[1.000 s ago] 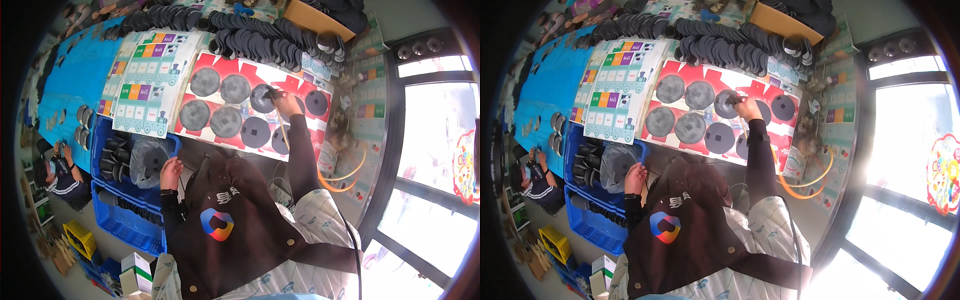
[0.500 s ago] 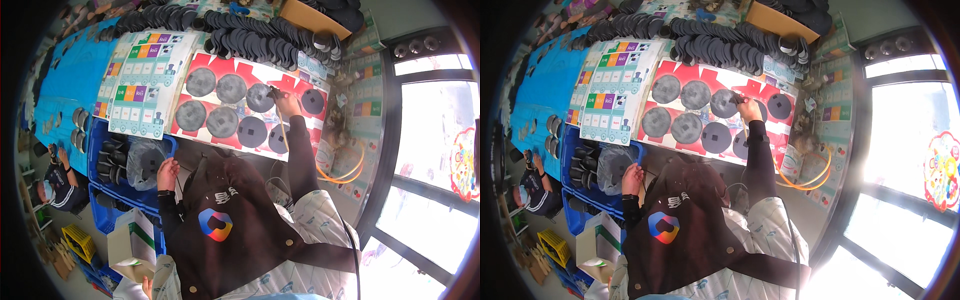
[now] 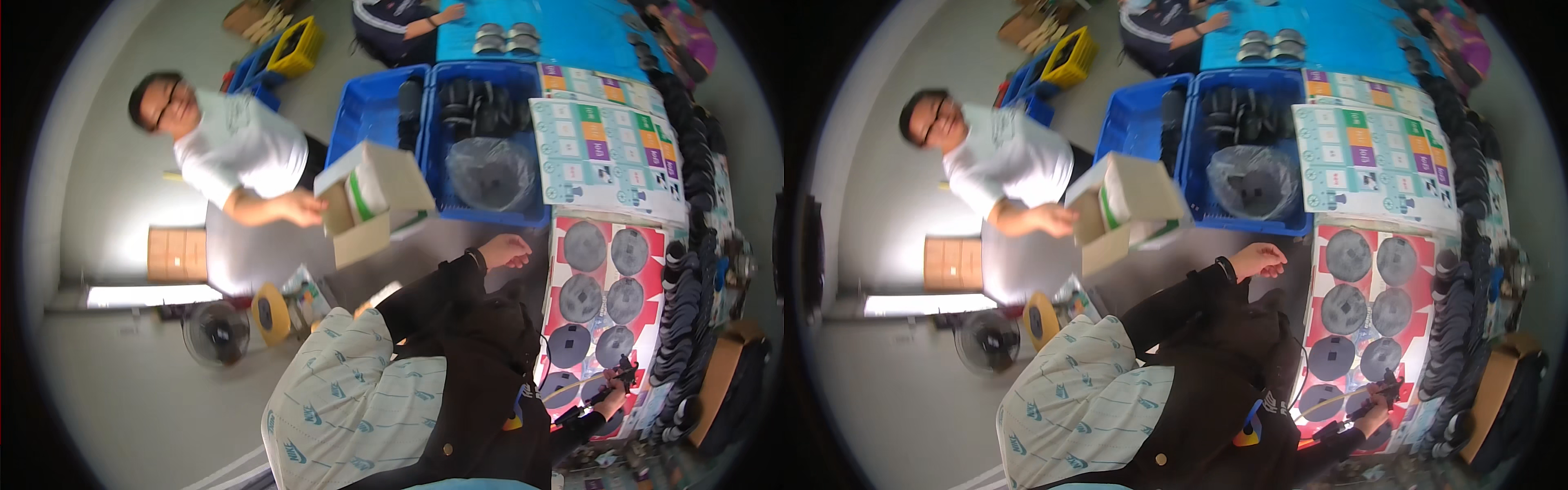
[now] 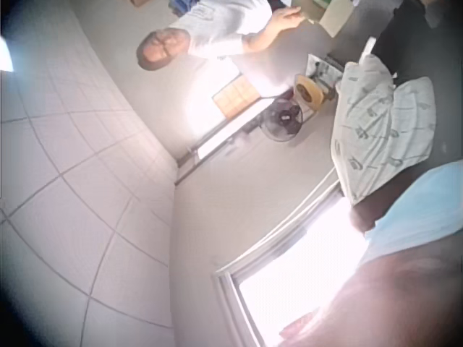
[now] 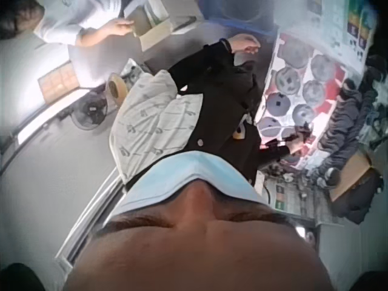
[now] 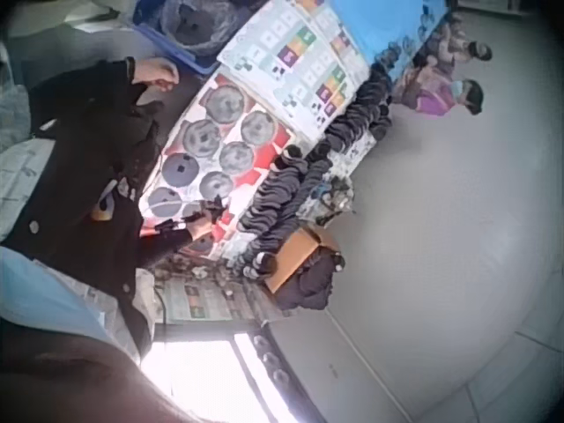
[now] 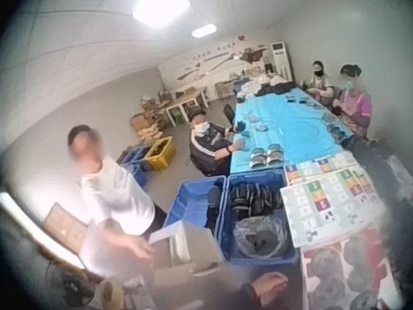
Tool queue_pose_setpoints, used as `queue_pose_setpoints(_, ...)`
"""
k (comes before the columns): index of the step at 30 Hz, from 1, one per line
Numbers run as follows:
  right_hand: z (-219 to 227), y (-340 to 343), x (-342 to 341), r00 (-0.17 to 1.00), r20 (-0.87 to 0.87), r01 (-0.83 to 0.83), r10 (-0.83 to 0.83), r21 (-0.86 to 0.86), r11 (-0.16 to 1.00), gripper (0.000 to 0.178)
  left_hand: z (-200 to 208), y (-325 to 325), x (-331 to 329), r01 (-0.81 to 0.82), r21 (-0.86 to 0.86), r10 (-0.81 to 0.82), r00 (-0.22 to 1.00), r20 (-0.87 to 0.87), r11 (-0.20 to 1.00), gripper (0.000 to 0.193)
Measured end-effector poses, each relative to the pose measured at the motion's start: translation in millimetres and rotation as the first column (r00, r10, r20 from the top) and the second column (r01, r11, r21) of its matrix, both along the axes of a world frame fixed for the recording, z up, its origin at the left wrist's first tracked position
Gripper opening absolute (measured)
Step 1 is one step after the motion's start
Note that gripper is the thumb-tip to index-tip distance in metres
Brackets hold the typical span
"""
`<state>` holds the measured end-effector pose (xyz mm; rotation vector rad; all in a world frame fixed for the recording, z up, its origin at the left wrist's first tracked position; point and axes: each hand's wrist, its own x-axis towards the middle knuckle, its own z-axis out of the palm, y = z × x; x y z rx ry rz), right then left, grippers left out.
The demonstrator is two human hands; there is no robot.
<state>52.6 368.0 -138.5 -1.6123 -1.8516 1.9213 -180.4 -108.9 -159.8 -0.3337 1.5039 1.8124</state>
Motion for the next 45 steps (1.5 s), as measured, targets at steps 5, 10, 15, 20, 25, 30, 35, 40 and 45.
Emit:
queue_pose_setpoints(5,-7,7,17,0.994,-0.112,-0.02,0.003,-0.146,0.989,0.038,0,-8,86,-0.145,-0.011,0.145,0.988,-0.047,0.989,0.017)
queue_pose_setpoints(10,12,-3,30,0.987,-0.062,-0.154,0.148,-0.11,0.982,0.04,-8,-20,147,-0.13,0.011,0.13,0.989,-0.065,0.992,0.019)
queue_pose_setpoints(15,22,-13,39,0.974,-0.109,-0.204,0.197,-0.061,0.977,0.037,19,-24,178,-0.16,-0.012,0.158,0.984,-0.076,0.987,0.025)
queue_pose_setpoints(20,-4,-1,38,0.984,-0.108,-0.142,0.142,0.003,0.99,0.015,195,-65,167,0.067,-0.131,-0.106,0.943,-0.315,0.989,0.09)
queue_pose_setpoints(25,-18,11,26,0.961,-0.197,-0.211,0.195,-0.065,0.975,0.018,429,-175,200,-0.164,0.297,0.327,0.203,-0.923,0.941,0.105)
queue_pose_setpoints(30,-3,-9,26,0.981,-0.116,-0.155,0.157,0.026,0.988,0.021,485,-210,220,-0.47,0.329,0.446,0.163,-0.88,0.819,0.09)
queue_pose_setpoints(35,17,-20,30,0.955,-0.224,-0.202,0.195,-0.008,0.979,0.024,424,-196,206,-0.518,0.225,0.41,0.274,-0.87,0.825,0.088)
queue_pose_setpoints(40,22,-18,39,0.975,-0.107,-0.19,0.196,0.063,0.98,0.024,242,-153,135,-0.702,-0.598,-0.255,0.542,-0.801,0.386,0.067)
queue_pose_setpoints(45,22,-22,45,0.939,-0.227,-0.266,0.257,-0.007,0.964,0.032,56,-160,109,-0.364,-0.722,0.14,0.925,-0.352,0.588,0.102)
